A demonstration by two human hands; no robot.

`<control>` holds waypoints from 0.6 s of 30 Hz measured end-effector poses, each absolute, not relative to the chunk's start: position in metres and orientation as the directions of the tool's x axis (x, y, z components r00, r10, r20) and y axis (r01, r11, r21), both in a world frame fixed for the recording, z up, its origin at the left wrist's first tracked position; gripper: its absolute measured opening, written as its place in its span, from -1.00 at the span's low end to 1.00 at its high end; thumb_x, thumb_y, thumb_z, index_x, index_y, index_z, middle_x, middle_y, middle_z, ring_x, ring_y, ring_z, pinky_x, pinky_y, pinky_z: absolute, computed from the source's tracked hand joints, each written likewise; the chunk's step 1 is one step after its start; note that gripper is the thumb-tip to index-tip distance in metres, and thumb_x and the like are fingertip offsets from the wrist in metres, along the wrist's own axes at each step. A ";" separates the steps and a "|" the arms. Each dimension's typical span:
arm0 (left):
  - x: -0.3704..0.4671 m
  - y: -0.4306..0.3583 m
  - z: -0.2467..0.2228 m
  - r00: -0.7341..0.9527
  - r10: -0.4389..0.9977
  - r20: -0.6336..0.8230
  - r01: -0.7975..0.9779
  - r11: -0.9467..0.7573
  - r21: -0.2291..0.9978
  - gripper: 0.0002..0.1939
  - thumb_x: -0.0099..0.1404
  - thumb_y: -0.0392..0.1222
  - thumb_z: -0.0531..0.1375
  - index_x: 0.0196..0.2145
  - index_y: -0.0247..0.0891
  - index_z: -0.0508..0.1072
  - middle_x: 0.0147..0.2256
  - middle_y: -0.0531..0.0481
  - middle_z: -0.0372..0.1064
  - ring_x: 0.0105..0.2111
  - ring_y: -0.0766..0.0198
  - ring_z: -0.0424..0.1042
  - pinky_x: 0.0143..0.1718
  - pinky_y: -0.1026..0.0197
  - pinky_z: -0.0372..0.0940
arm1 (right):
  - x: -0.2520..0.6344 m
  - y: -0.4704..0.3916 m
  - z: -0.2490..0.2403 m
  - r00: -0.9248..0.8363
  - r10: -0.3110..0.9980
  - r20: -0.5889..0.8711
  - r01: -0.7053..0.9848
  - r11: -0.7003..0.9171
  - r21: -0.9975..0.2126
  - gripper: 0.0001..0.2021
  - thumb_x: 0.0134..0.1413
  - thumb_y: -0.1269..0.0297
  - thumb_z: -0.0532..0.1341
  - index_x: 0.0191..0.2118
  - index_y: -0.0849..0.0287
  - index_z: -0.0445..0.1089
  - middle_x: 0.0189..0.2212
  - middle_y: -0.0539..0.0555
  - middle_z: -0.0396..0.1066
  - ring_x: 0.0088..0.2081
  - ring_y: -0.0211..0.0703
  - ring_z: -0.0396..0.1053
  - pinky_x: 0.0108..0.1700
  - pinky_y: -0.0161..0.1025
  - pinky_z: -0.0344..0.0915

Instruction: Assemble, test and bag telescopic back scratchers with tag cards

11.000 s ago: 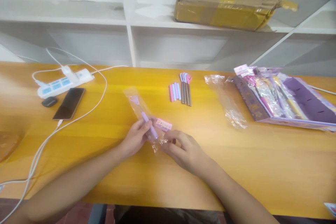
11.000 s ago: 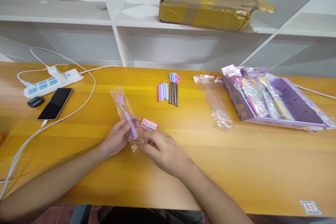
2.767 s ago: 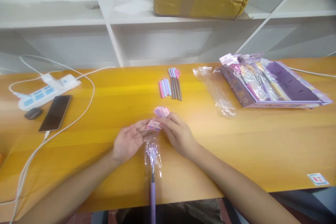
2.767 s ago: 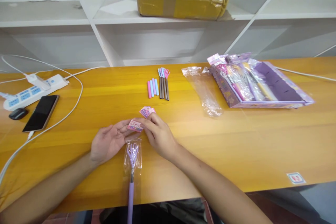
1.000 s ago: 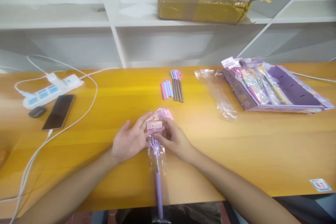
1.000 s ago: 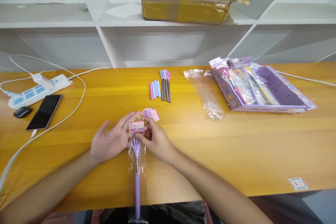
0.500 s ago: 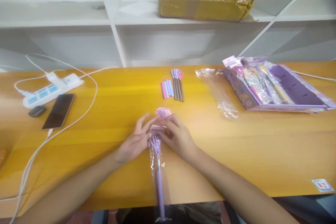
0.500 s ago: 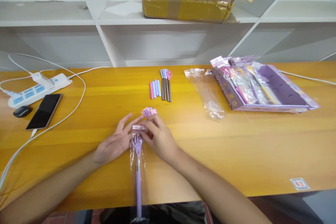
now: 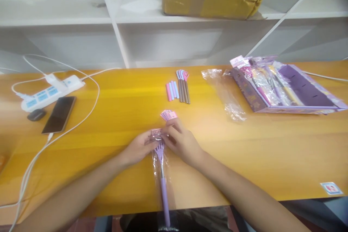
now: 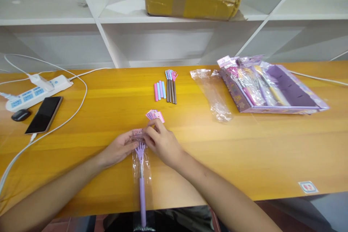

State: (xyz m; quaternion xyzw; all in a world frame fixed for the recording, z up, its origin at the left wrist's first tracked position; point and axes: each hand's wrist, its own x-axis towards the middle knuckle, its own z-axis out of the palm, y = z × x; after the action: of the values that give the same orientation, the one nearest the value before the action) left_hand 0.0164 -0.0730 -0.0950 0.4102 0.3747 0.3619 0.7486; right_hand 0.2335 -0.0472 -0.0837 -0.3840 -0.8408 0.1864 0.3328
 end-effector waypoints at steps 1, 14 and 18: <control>0.016 -0.073 -0.096 0.458 0.851 -0.258 -0.231 0.394 0.890 -0.55 0.38 -0.13 0.36 0.19 -0.19 0.50 0.17 -0.21 0.49 0.20 -0.01 0.44 0.29 -0.06 0.25 | 0.233 -0.047 -0.084 -0.486 0.762 0.428 0.519 0.646 -0.560 -0.91 0.39 0.39 0.19 -0.07 0.10 0.39 -0.06 0.16 0.34 -0.24 -0.21 0.45 -0.29 -0.26 0.46; 0.024 -0.074 -0.085 0.360 0.878 -0.316 -0.355 0.443 0.823 -0.66 0.38 -0.02 0.37 -0.04 -0.34 0.61 -0.12 -0.18 0.58 -0.14 0.19 0.54 -0.01 0.16 0.39 | 0.235 -0.047 -0.072 -0.598 0.703 0.385 0.376 0.671 -0.639 -0.89 0.46 0.33 0.15 -0.04 0.12 0.42 -0.07 0.17 0.32 -0.16 -0.16 0.41 -0.13 -0.19 0.47; 0.024 -0.077 -0.089 0.319 0.894 -0.314 -0.280 0.406 0.870 -0.69 0.36 0.01 0.38 -0.12 -0.31 0.58 -0.22 -0.07 0.53 -0.25 0.27 0.49 -0.14 0.22 0.37 | 0.239 -0.045 -0.069 -0.639 0.672 0.373 0.344 0.684 -0.643 -0.91 0.46 0.30 0.17 -0.04 0.12 0.41 -0.07 0.16 0.33 -0.19 -0.17 0.41 -0.15 -0.19 0.44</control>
State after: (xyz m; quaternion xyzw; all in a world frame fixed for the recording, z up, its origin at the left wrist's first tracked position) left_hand 0.0239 -0.0766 -0.0890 0.3654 0.4206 0.4046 0.7252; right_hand 0.2386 -0.0450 -0.0689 -0.2936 -0.8649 0.2677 0.3067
